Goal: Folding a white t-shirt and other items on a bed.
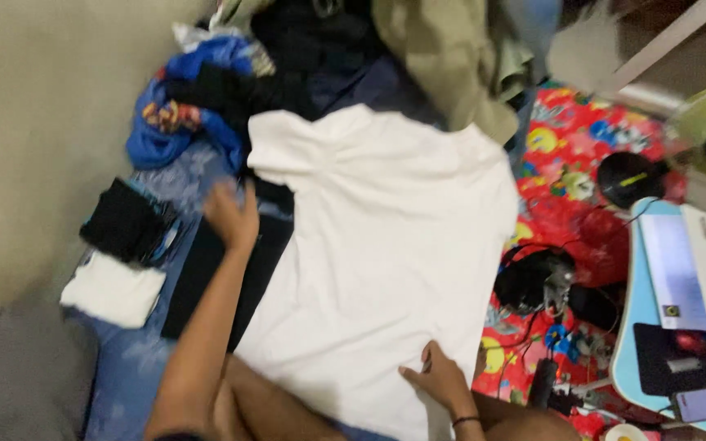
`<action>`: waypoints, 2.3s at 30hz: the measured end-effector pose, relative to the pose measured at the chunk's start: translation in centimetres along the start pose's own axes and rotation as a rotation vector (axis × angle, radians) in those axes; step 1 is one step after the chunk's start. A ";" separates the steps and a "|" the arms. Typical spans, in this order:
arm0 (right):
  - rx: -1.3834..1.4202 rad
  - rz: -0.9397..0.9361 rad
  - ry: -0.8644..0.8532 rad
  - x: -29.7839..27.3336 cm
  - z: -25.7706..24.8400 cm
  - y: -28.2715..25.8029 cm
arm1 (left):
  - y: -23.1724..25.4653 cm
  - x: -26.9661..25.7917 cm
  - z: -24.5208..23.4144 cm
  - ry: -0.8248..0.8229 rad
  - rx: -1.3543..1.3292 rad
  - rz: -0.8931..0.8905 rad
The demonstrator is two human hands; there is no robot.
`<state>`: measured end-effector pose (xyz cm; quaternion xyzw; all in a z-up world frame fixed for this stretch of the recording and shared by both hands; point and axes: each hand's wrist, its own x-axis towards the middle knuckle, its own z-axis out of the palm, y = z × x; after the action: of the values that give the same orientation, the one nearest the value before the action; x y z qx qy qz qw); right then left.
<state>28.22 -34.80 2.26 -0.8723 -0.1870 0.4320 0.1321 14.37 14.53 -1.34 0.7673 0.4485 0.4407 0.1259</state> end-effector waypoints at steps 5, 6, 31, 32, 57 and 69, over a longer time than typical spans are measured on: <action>0.012 -0.016 0.015 -0.9 0.0 -0.3 | 1.5 -10.3 -9.3 -0.789 0.102 -0.404; 0.005 -0.031 0.040 -0.9 0.2 0.0 | 2.8 -11.0 -11.2 -0.823 0.090 -0.428; 0.155 -0.077 0.426 2.5 3.3 14.4 | -11.2 -17.5 -10.7 -1.197 0.094 -0.170; 0.168 -0.061 0.438 2.3 3.5 14.7 | -10.7 -17.0 -11.2 -1.210 0.091 -0.149; 0.019 -0.001 -0.151 -1.1 4.4 16.5 | 1.1 -14.8 -18.6 -1.097 0.761 0.108; 0.232 -0.250 0.070 -1.2 -5.6 13.3 | 23.4 -23.4 -14.9 -1.228 0.059 0.367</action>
<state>34.91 -47.59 1.22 -0.8358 -0.2380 0.4002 0.2909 11.17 -20.43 7.88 0.9474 0.1681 -0.0772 0.2611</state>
